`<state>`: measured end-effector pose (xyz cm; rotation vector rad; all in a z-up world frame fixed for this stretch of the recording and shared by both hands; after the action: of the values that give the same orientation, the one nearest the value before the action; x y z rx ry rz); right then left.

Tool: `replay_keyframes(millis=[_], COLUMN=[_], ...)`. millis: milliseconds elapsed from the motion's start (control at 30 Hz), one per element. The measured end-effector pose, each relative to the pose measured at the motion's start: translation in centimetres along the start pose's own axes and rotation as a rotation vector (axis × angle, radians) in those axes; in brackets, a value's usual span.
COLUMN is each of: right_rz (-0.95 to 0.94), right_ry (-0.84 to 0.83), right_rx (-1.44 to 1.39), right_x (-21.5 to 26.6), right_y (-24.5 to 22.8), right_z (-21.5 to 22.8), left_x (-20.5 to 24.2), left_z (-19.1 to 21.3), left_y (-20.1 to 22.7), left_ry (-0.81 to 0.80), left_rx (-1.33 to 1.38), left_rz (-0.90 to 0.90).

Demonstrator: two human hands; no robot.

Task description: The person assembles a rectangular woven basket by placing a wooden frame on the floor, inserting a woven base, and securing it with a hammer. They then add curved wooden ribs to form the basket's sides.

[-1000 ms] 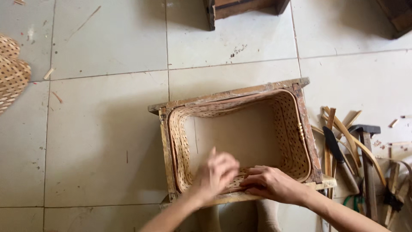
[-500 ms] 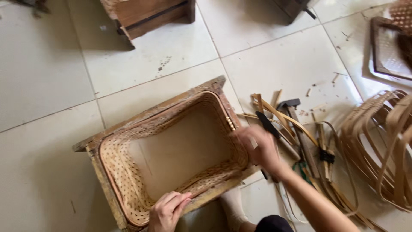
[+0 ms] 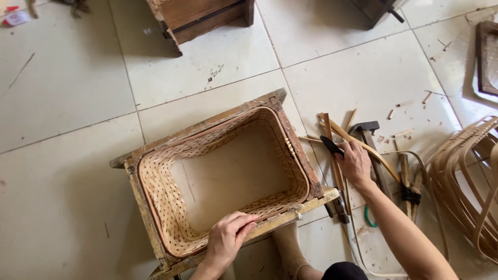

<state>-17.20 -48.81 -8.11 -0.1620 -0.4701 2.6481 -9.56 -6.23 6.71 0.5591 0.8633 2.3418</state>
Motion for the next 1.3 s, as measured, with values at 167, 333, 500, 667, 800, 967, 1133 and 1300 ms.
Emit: replay_keyframes(millis=[167, 333, 500, 667, 800, 967, 1133, 1300], right_rz=[-0.154, -0.151, 0.190, 0.507, 0.508, 0.516, 0.550, 0.526], right_ry=[-0.147, -0.133, -0.262, -0.802, -1.027, -1.196, -1.176, -1.092], right_rx=[-0.102, -0.535, -0.462, -0.461, -0.228, -0.082, -0.105, -0.054], right_x=[-0.5, -0.5, -0.1, 4.8, 4.1, 2.9, 2.7, 3.6], right_y=[0.1, -2.9, -9.7, -22.1, -25.6, -26.9, -27.1, -27.2], right_z=[-0.8, 2.3, 11.0, 11.1, 12.0, 12.2, 12.5, 12.4], left_x=[0.3, 0.5, 2.0, 2.5, 2.6, 2.7, 2.8, 2.8], left_z=[0.2, 0.7, 1.8, 1.2, 0.7, 1.5, 1.5, 1.2], left_y=[0.0, -0.4, -1.1, -1.7, -1.9, -1.3, -1.4, -1.6], left_ry=[0.034, 0.001, 0.054, 0.110, 0.108, 0.171, 0.197, 0.181], left_rx=[0.000, 0.093, 0.064, 0.044, 0.031, -0.004, -0.019, -0.044], left_rz=[0.014, 0.005, 0.006, -0.011, -0.022, -0.060, -0.092, -0.076])
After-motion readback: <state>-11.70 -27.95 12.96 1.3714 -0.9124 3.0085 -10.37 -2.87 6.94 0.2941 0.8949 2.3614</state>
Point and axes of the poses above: each hand's wrist, its own x-axis away from the middle knuckle, its own z-axis out of the back of the hand, y = z × x, the point moved 1 cm from there along -x, towards the middle knuckle, and after that the axes turned 9 degrees about -x, right-handed, at the moved point
